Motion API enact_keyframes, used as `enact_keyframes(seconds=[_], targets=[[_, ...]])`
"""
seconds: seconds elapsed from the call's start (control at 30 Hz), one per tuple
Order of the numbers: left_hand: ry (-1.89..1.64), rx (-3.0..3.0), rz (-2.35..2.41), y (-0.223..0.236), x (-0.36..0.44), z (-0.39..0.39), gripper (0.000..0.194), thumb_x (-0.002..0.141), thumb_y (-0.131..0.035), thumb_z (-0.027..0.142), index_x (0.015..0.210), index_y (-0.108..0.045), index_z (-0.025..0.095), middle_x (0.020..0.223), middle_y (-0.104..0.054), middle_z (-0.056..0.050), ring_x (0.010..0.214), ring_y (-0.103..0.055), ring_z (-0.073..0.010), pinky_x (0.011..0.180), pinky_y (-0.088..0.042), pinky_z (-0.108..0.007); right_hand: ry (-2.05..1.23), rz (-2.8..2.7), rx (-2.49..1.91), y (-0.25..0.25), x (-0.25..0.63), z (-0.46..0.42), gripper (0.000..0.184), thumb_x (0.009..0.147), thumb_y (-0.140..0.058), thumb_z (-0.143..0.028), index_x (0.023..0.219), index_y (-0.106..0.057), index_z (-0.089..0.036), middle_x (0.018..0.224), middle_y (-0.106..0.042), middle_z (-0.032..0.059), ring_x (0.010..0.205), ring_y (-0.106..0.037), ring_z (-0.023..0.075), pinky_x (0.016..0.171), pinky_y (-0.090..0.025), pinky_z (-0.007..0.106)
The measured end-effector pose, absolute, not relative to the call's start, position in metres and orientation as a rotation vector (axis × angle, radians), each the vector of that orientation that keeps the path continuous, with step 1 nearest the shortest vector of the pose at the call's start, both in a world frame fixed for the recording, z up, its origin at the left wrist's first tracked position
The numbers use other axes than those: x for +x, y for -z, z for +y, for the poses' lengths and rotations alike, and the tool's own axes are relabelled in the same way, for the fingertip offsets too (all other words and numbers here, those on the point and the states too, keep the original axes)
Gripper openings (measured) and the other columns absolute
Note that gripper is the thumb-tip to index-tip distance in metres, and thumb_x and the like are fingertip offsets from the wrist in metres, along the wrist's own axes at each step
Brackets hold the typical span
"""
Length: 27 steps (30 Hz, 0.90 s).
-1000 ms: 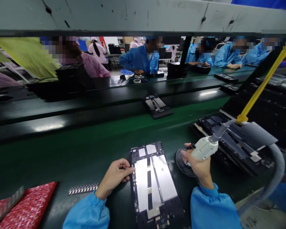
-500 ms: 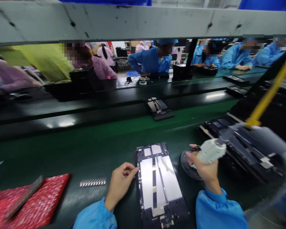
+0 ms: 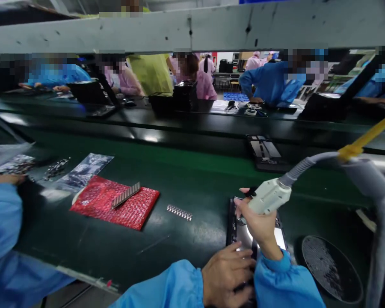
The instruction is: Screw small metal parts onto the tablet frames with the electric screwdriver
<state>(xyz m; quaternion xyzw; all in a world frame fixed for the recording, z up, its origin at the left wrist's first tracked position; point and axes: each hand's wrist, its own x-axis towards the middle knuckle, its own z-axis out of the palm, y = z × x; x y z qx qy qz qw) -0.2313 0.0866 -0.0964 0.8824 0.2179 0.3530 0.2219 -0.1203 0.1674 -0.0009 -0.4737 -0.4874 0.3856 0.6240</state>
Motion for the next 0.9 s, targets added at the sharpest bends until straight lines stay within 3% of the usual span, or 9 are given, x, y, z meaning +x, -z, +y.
enact_keyframes(seconds=[0.2, 0.5, 0.67, 0.77, 0.83, 0.9], targets=[[-0.921, 2.563, 0.623, 0.097, -0.227, 0.089, 0.023, 0.086, -0.052, 0.026, 0.093, -0.069, 0.014, 0.111, -0.072, -0.009, 0.121, -0.058, -0.0224, 0.119, -0.023, -0.036, -0.856, -1.153, -1.103, 0.01, -0.123, 0.174, 0.028, 0.074, -0.075, -0.027, 0.094, -0.06, -0.016, 0.047, -0.057, -0.0059, 0.042, -0.053, 0.0135, 0.049, -0.046, 0.029], [-0.843, 2.674, 0.621, 0.096, -0.227, 0.092, 0.026, 0.088, -0.049, 0.029, 0.088, -0.071, 0.015, 0.106, -0.073, -0.006, 0.119, -0.058, -0.0216, 0.117, -0.028, -0.037, -0.852, -1.194, -1.117, 0.017, -0.123, 0.177, 0.033, 0.072, -0.077, -0.029, 0.095, -0.059, -0.015, 0.046, -0.056, -0.0059, 0.042, -0.054, 0.0152, 0.049, -0.046, 0.031], [-0.837, 2.692, 0.646, 0.094, -0.225, 0.086, 0.029, 0.094, -0.047, 0.032, 0.09, -0.069, 0.014, 0.113, -0.071, -0.007, 0.122, -0.056, -0.0226, 0.114, -0.031, -0.036, -0.849, -1.223, -1.188, 0.013, -0.125, 0.172, 0.032, 0.069, -0.078, -0.033, 0.088, -0.059, -0.017, 0.046, -0.057, -0.0045, 0.042, -0.053, 0.0158, 0.05, -0.047, 0.032], [-0.785, 2.661, 0.742, 0.089, -0.244, 0.075, 0.026, 0.096, -0.048, 0.035, 0.094, -0.067, 0.018, 0.116, -0.07, -0.005, 0.12, -0.058, -0.0201, 0.105, -0.039, -0.03, -0.979, -1.163, -1.248, 0.016, -0.113, 0.174, 0.038, 0.059, -0.08, -0.047, 0.077, -0.06, -0.019, 0.054, -0.06, 0.0, 0.048, -0.057, 0.0186, 0.052, -0.053, 0.036], [-0.721, 2.555, 0.962, 0.079, -0.271, 0.068, 0.018, 0.095, -0.05, 0.03, 0.1, -0.065, 0.02, 0.111, -0.071, -0.004, 0.114, -0.06, -0.0189, 0.097, -0.044, -0.028, -1.134, -1.125, -1.177, 0.025, -0.102, 0.179, 0.048, 0.062, -0.068, -0.068, 0.068, -0.056, -0.022, 0.06, -0.062, 0.004, 0.057, -0.063, 0.024, 0.061, -0.058, 0.045], [-0.615, 2.406, 1.312, 0.065, -0.306, 0.061, 0.019, 0.091, -0.051, 0.02, 0.107, -0.062, 0.02, 0.107, -0.07, -0.006, 0.106, -0.061, -0.0194, 0.093, -0.047, -0.029, -1.216, -1.168, -1.105, 0.037, -0.092, 0.181, 0.052, 0.069, -0.058, -0.076, 0.068, -0.057, -0.023, 0.067, -0.064, 0.0063, 0.067, -0.066, 0.0263, 0.071, -0.059, 0.05]])
